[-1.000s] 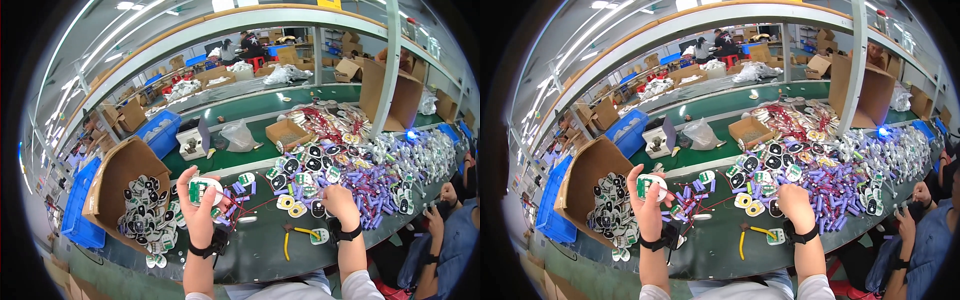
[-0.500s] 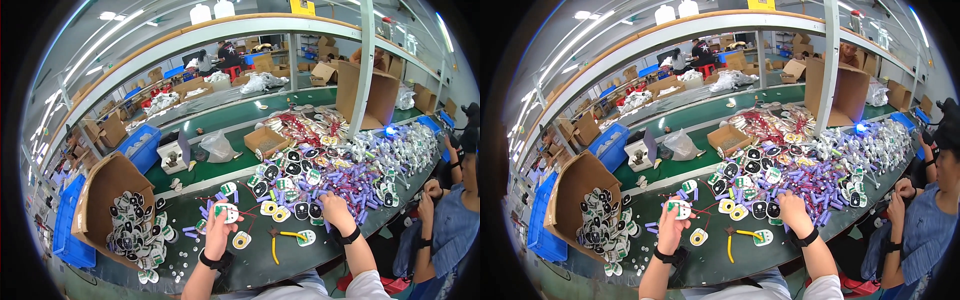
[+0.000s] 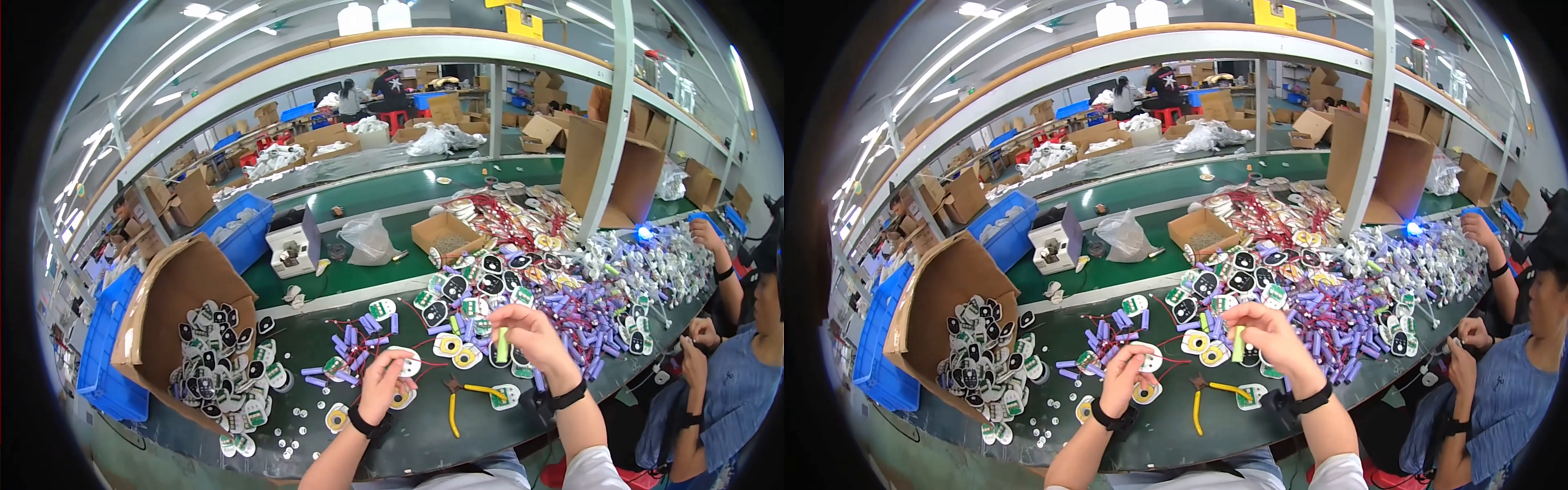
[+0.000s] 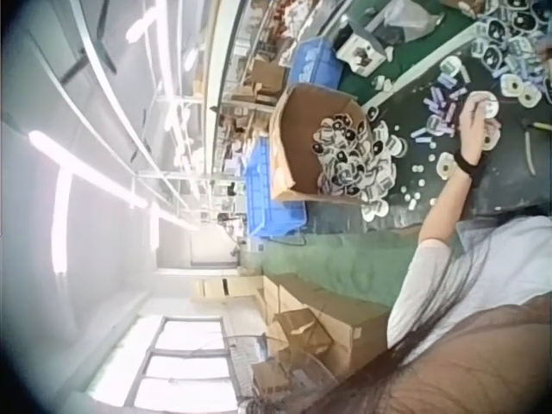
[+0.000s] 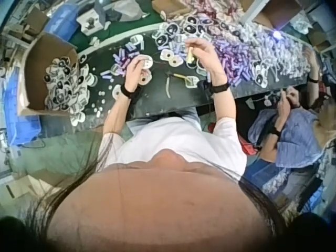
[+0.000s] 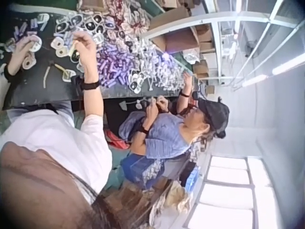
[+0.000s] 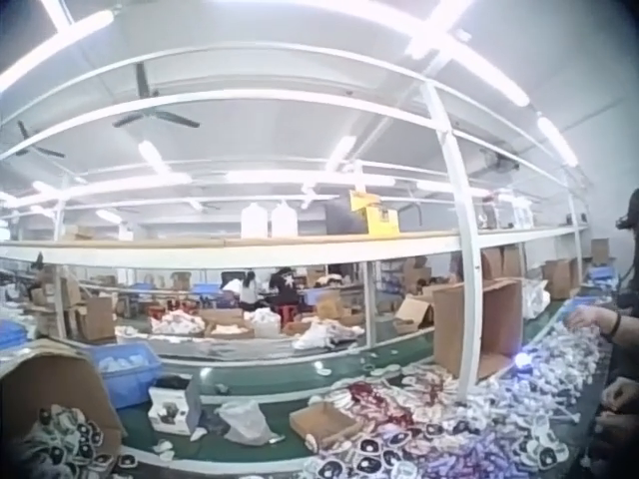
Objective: Manually assemble and connect wiring to small circular electronic components at a factory workstation.
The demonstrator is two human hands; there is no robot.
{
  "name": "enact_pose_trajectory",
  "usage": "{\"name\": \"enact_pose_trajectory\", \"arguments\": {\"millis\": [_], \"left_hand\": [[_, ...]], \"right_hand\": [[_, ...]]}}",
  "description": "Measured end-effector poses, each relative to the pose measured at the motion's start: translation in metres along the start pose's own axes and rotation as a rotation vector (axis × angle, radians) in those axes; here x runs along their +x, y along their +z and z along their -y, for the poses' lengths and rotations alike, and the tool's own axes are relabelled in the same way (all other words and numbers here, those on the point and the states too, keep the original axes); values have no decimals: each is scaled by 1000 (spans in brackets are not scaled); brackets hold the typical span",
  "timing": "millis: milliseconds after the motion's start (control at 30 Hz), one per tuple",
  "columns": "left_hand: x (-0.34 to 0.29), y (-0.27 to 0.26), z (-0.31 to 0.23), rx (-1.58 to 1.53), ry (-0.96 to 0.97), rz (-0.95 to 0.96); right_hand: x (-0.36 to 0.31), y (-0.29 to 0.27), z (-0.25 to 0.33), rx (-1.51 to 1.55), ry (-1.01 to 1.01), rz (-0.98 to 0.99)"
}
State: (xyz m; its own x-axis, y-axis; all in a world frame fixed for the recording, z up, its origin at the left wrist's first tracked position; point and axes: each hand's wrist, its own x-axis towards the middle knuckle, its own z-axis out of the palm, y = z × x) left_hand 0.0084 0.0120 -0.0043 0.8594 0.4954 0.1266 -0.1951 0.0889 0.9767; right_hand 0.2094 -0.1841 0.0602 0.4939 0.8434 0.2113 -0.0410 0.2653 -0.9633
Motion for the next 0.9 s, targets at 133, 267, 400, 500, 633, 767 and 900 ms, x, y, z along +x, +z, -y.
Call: {"name": "enact_pose_trajectory", "arguments": {"millis": [133,267,400,500,633,767,900], "left_hand": [[-4,10,-5,-15,-30,19],[-7,10,-3,23,6,-8],[-5,2,3,159,58,-115],[-5,4,1,243,67,-143],[-5,6,7,554,193,-172],[-5,11,4,751,222,-135],[-7,9,10,786,244,-110]], "right_hand": [[21,50,-28,80,58,125],[28,82,-61,143,93,211],[23,90,-86,72,79,178],[22,94,-74,-272,-160,88],[23,98,-60,-519,-326,-23],[20,98,-65,-344,-271,50],[20,99,-71,-245,-282,75]]}}
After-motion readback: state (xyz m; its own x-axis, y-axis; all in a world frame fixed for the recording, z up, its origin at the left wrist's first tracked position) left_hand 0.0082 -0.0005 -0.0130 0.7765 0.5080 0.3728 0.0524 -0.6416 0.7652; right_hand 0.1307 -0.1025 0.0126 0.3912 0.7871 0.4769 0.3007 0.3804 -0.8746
